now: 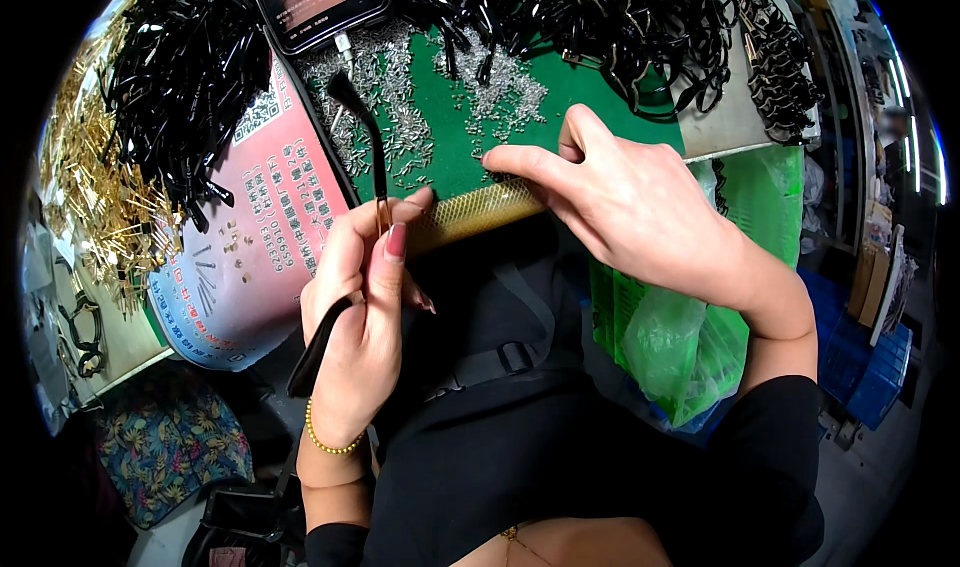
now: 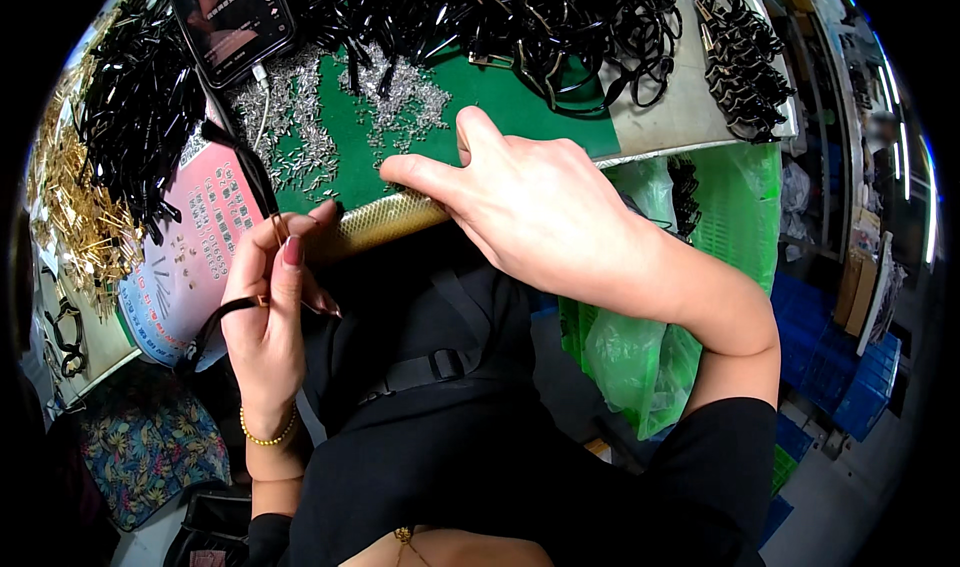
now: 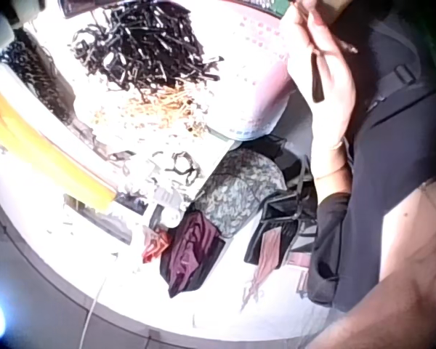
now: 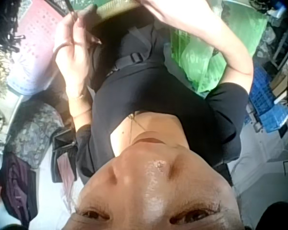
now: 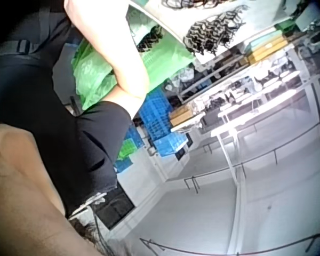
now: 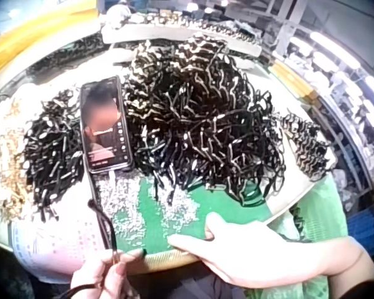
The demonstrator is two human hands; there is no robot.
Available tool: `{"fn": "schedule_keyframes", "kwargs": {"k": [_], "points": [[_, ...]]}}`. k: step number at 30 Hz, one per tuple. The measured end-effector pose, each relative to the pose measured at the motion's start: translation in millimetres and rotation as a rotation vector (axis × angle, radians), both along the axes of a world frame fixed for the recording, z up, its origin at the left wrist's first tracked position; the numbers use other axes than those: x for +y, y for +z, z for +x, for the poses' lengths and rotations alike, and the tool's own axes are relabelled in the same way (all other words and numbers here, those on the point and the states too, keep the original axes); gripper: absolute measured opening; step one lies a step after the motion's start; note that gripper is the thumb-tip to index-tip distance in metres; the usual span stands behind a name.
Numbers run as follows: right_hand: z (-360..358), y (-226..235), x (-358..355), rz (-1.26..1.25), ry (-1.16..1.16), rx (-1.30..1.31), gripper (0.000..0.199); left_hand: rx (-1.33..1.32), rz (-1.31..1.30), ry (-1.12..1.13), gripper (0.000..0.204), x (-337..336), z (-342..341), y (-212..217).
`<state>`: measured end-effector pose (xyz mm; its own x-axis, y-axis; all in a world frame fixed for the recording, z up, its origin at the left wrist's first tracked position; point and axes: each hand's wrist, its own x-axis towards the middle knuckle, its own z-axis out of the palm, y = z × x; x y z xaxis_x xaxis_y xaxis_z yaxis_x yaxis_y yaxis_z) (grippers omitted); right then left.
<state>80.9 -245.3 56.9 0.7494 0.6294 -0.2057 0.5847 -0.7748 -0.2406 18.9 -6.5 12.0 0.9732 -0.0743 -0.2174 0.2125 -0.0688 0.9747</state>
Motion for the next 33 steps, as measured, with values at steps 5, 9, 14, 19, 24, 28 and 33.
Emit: {"fn": "schedule_keyframes", "kwargs": {"k": [5,9,14,19,24,28,33], "points": [[3,0,4,-0.005,0.007,0.01,0.043,-0.028,-0.091,0.053,0.023,3,2,1],[6,5,8,-0.061,0.016,0.038,0.045,0.04,-0.162,0.058,0.023,6,2,-4],[10,14,22,0.248,-0.049,0.467,0.044,0.039,-0.158,0.084,0.025,5,3,-6],[20,42,55,0.474,-0.463,1.25,0.048,-0.016,-0.141,0.083,0.025,7,3,-10],[21,37,56,0.488,-0.473,1.238,0.049,-0.104,-0.043,0.077,0.025,7,0,-16],[18,28,47,0.667,-0.511,1.386,0.056,-0.522,0.493,0.081,0.027,2,1,-25],[7,17,38,0.722,-0.484,1.37,0.048,-0.649,0.7,0.051,0.023,-1,4,-32]]}}
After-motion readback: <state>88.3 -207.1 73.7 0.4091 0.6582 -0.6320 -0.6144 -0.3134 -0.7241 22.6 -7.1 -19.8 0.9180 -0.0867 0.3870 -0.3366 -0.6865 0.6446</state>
